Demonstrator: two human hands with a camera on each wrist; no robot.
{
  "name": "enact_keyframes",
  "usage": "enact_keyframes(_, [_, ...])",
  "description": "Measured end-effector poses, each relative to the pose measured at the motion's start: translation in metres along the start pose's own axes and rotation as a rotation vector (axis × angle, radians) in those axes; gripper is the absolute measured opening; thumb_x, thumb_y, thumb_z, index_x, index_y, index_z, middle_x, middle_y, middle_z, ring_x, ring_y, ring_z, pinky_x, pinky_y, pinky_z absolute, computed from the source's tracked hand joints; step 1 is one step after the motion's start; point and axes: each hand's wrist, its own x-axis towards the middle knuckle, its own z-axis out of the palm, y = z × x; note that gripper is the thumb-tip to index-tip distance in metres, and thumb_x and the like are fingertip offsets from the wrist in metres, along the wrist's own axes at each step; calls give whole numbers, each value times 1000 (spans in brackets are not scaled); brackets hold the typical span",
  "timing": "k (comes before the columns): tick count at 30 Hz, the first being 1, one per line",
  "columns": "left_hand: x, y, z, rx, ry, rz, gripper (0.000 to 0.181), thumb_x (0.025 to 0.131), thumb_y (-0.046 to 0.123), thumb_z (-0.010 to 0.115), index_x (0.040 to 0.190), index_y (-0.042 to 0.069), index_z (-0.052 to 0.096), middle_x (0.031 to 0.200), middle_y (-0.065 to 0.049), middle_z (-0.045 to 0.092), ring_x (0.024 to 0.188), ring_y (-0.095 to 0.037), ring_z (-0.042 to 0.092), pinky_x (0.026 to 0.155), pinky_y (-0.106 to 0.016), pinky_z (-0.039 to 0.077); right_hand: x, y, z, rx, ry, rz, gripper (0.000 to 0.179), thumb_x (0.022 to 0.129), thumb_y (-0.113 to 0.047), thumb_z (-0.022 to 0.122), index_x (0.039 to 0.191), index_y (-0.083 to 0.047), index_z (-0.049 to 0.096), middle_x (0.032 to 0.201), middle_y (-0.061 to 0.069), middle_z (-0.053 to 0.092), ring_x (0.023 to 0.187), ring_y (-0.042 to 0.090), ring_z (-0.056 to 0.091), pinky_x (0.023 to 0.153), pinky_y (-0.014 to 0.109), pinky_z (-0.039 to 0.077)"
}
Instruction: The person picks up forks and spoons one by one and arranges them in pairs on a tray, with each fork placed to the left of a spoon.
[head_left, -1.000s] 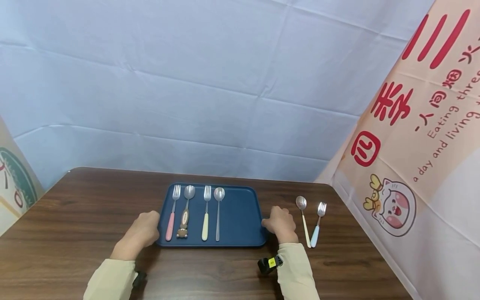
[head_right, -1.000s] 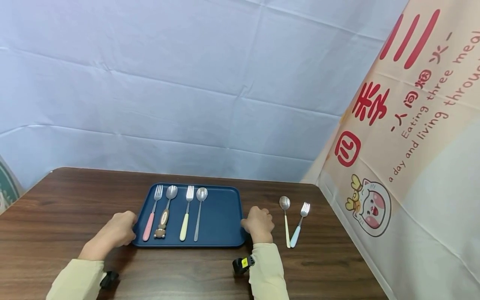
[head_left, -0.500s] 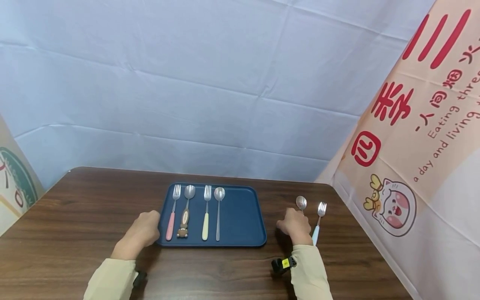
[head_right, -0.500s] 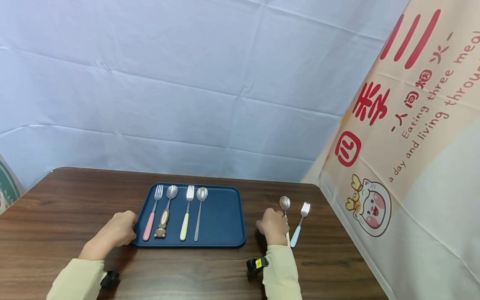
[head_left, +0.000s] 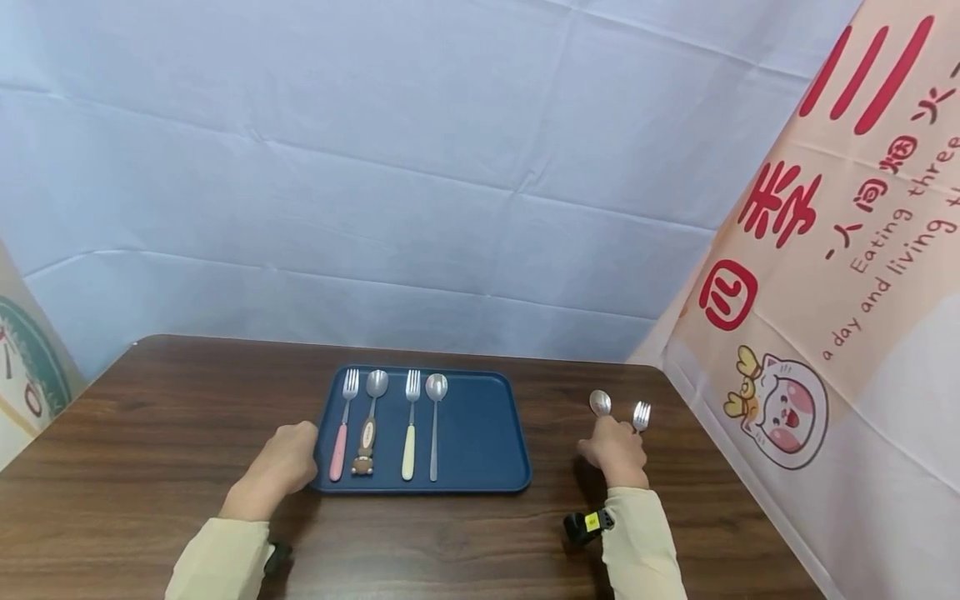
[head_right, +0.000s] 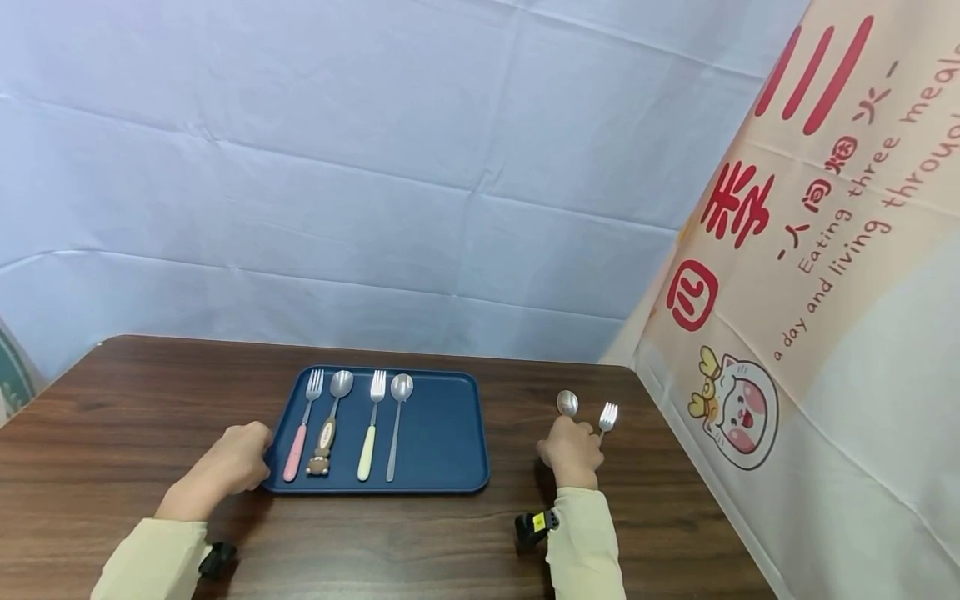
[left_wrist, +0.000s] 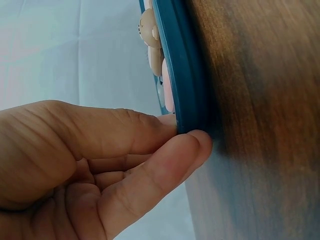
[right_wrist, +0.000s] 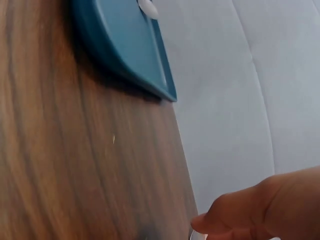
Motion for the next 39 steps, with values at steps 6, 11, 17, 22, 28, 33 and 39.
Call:
enact_keyframes(6, [-2, -3, 1, 6, -3, 1, 18, 77, -14, 52, 95, -16, 54, 73, -15, 50, 61, -23, 49, 53, -33, 41, 4, 9, 1, 30, 11, 38, 32, 84, -18, 59, 99, 10, 58, 99, 40, 44, 92, 56, 45, 66, 59, 42])
enact_keyframes(11, [-3, -6, 1, 3, 15, 11, 19, 77, -14, 52, 95, -16, 54, 72, -16, 50, 60, -23, 49, 53, -34, 41, 8, 16, -3, 45, -1, 64, 20, 83, -13, 54, 82, 6, 58, 84, 30, 49, 79, 48, 51, 59, 53, 43])
enact_keyframes(17, [-1, -6, 2, -4, 19, 21, 18, 75, -15, 51, 92, -15, 55, 70, -15, 49, 59, -23, 49, 52, -33, 41, 12, 31, -5, 40, -53, 95, 19, 85, -10, 52, 83, 8, 58, 81, 28, 48, 72, 42, 51, 56, 46, 42])
enact_keyframes(22, [1, -6, 1, 11, 32, 32, 15, 73, -16, 50, 87, -13, 55, 68, -14, 48, 58, -23, 48, 51, -34, 40, 14, 39, -4, 81, -60, 116, 18, 84, -8, 52, 85, 9, 57, 80, 26, 52, 69, 38, 52, 54, 44, 42])
enact_keyframes(28, [1, -3, 1, 2, 21, 20, 15, 75, -16, 51, 89, -13, 55, 68, -14, 48, 58, -23, 48, 52, -33, 41, 16, 45, -2, 123, -43, 147, 24, 83, -6, 54, 96, 14, 55, 83, 28, 55, 69, 39, 54, 55, 45, 43])
enact_keyframes(33, [2, -3, 1, -6, 21, 13, 15, 75, -16, 51, 89, -14, 55, 68, -14, 48, 58, -23, 49, 52, -33, 41, 13, 45, -3, 150, -37, 167, 27, 84, -7, 54, 100, 15, 53, 85, 28, 55, 72, 39, 54, 57, 47, 44])
enact_keyframes(39, [2, -3, 2, -13, 15, 8, 16, 76, -16, 51, 91, -14, 55, 68, -14, 48, 58, -23, 49, 51, -33, 41, 10, 46, -4, 175, -30, 193, 25, 83, -9, 54, 94, 14, 51, 78, 24, 54, 66, 35, 53, 53, 41, 44])
